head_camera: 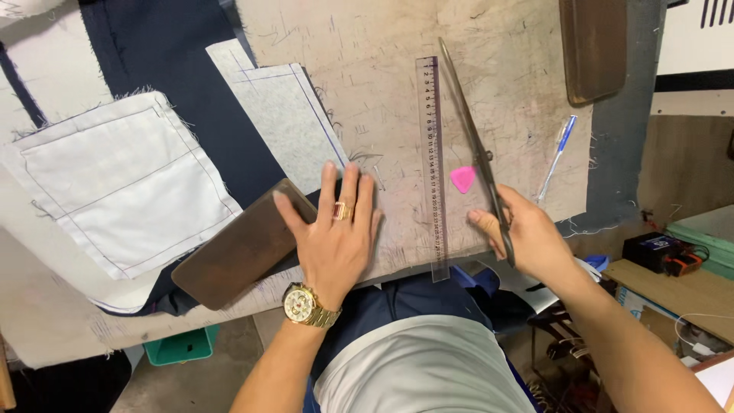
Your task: The person marks a blue piece of fabric using a ruler and pink chalk, then cuts along the marked line with shears before using an iron to press seams on a partially constructed garment.
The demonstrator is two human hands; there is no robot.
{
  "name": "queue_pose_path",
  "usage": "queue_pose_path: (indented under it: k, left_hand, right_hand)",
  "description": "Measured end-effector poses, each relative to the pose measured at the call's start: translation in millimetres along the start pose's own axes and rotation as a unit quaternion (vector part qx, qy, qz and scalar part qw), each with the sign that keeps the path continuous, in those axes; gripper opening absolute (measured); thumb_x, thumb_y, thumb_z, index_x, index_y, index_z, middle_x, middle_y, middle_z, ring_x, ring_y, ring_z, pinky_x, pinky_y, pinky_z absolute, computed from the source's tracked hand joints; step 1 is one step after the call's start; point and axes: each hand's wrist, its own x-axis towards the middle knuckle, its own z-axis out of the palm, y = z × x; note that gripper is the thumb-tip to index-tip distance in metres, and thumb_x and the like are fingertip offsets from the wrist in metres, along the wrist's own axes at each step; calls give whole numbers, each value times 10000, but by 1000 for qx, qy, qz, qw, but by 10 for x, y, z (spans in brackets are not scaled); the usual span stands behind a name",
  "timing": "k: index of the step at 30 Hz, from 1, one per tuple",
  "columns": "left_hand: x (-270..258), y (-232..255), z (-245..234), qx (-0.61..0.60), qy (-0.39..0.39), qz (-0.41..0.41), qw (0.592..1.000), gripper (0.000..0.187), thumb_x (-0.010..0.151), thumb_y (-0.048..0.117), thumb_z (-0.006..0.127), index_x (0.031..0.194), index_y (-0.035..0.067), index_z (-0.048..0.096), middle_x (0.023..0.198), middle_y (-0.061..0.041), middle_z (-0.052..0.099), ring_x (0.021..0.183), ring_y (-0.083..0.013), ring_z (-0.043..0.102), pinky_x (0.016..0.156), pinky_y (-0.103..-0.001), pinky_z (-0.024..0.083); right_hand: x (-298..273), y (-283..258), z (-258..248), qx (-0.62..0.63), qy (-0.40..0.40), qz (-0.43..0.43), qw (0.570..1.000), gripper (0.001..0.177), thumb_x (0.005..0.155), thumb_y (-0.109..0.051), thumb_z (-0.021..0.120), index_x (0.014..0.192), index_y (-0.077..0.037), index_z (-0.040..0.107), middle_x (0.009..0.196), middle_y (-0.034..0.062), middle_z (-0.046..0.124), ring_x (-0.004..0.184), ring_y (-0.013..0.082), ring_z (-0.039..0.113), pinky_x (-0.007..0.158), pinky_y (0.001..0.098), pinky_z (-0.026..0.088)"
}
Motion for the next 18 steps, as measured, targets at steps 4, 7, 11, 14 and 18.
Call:
queue_pose_path:
  k: [4,7,11,14,18]
  left_hand:
    - [-216,259,-81,-212,-116,56,969,374,1019,369,564,1208,67,675,1094,-141,657,1224,-283,555,1136,-659,209]
    - [-373,422,-111,-331,-19,87,940,231,959,286,686,970,63,745,699,-90,688,899,-263,731,1070,-623,470]
    - [-322,390,-47,-115,-114,23,987,347,987,307,649,1299,156,622,1365,-119,632,1410,-285,474,1208,-655,211]
    - [-214,518,-2,-79,-230,33,969,453,1054,370,542,1424,109,556,1460,-155,581,1491,-272,366,1245,-630,58]
    - [-528,806,-176,-253,-82,75,961,276,964,175,667,1217,78,717,629,-29,657,719,-205,724,1071,-501,516]
  right_hand:
    - [9,144,-276,-114,19,41,993,426,992,-274,694,1275,37,625,521,138,629,410,257,628,470,357,489]
    - [42,248,-425,-157,40,51,985,374,1003,-335,701,1176,-6,661,550,133,649,469,271,651,568,387,509]
    - [69,200,-462,-186,43,29,981,399,1011,-355,701,1172,9,673,613,172,683,603,330,681,654,432,506]
    - [155,245,-452,-125,25,18,992,281,1006,-271,707,1100,-9,669,557,130,631,473,259,612,588,355,492]
    - [70,78,-499,-98,20,19,995,286,983,-290,717,1090,-28,675,543,131,639,444,257,622,557,362,501]
